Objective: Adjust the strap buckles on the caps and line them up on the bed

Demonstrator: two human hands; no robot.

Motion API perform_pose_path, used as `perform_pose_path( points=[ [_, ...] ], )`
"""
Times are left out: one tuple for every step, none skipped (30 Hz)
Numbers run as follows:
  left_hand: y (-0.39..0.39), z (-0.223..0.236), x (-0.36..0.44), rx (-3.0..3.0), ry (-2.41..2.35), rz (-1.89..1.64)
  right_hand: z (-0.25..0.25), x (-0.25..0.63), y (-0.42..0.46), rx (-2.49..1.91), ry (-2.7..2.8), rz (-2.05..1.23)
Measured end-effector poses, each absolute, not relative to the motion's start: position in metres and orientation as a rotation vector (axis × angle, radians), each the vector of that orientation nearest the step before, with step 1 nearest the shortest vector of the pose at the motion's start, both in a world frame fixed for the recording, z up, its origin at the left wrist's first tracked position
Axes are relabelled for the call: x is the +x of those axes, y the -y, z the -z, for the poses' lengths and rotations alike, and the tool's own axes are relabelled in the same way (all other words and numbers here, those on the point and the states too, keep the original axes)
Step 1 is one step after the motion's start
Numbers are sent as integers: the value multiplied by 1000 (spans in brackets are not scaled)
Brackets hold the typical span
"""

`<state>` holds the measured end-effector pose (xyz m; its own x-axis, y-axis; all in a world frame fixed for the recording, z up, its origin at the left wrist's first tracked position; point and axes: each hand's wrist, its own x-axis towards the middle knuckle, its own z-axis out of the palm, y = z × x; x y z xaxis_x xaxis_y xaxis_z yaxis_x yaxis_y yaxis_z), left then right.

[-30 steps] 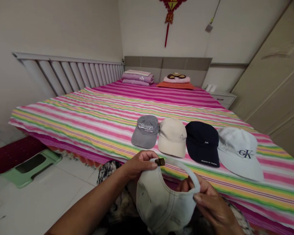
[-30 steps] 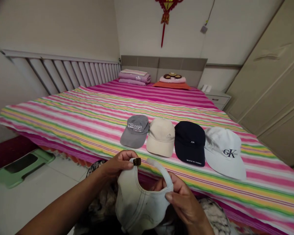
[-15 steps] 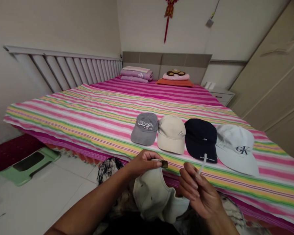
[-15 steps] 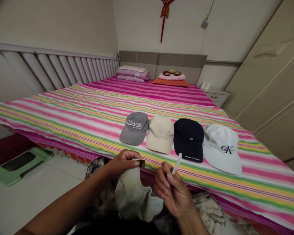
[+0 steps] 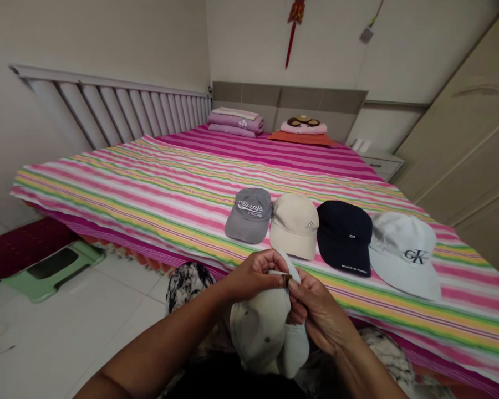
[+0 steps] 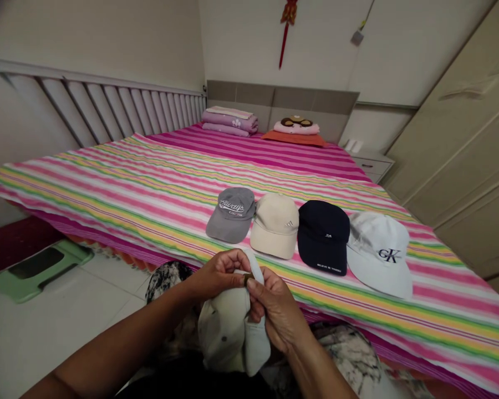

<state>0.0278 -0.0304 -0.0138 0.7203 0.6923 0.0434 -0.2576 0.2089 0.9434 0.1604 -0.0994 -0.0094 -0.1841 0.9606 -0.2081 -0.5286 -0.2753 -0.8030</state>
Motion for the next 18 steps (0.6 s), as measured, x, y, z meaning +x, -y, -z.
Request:
perform_pose_path(
  points=[
    [31, 13, 27, 1212, -429, -695, 10, 160, 99, -887, 718, -1683],
    [31, 13, 27, 1238, -412, -697, 10, 159, 99, -901, 723, -1665],
    [31, 13, 26, 1264, -391, -694, 10, 159, 98, -915, 723, -1650],
    [31, 13, 25, 1291, -373, -687, 11, 158, 98, -924, 722, -1637],
    [32, 14, 24, 1321, -369, -686, 11, 157, 98, -927, 719, -1624],
    [32, 15, 24, 1354, -384, -698, 12, 156, 97, -927, 716, -1612],
    [33, 17, 24, 1387, -416, -723, 12, 155, 97, -926, 712, -1600],
    [33, 18, 24, 1411, -456, -761, 12, 154, 98, -923, 705, -1590],
    [34, 20, 24, 1419, -488, -803, 13, 154, 98, -918, 688, -1581],
    [34, 22, 24, 1400, -508, -841, 13, 153, 98, -914, 668, -1571],
    [34, 24, 24, 1351, -514, -864, 13, 153, 99, -912, 647, -1563],
    [34, 26, 24, 1279, -510, -877, 12, 154, 99, -915, 626, -1548],
    [34, 27, 23, 1195, -504, -887, 11, 156, 99, -926, 611, -1524],
    [34, 28, 23, 1109, -501, -896, 10, 158, 99, -942, 600, -1494],
    [33, 29, 23, 1027, -501, -905, 9, 160, 98, -957, 593, -1468],
    [33, 30, 23, 951, -497, -916, 7, 163, 98, -963, 590, -1456],
    [33, 30, 23, 885, -485, -932, 5, 165, 97, -957, 590, -1461],
    [32, 31, 24, 831, -464, -950, 3, 167, 96, -943, 592, -1479]
  ],
)
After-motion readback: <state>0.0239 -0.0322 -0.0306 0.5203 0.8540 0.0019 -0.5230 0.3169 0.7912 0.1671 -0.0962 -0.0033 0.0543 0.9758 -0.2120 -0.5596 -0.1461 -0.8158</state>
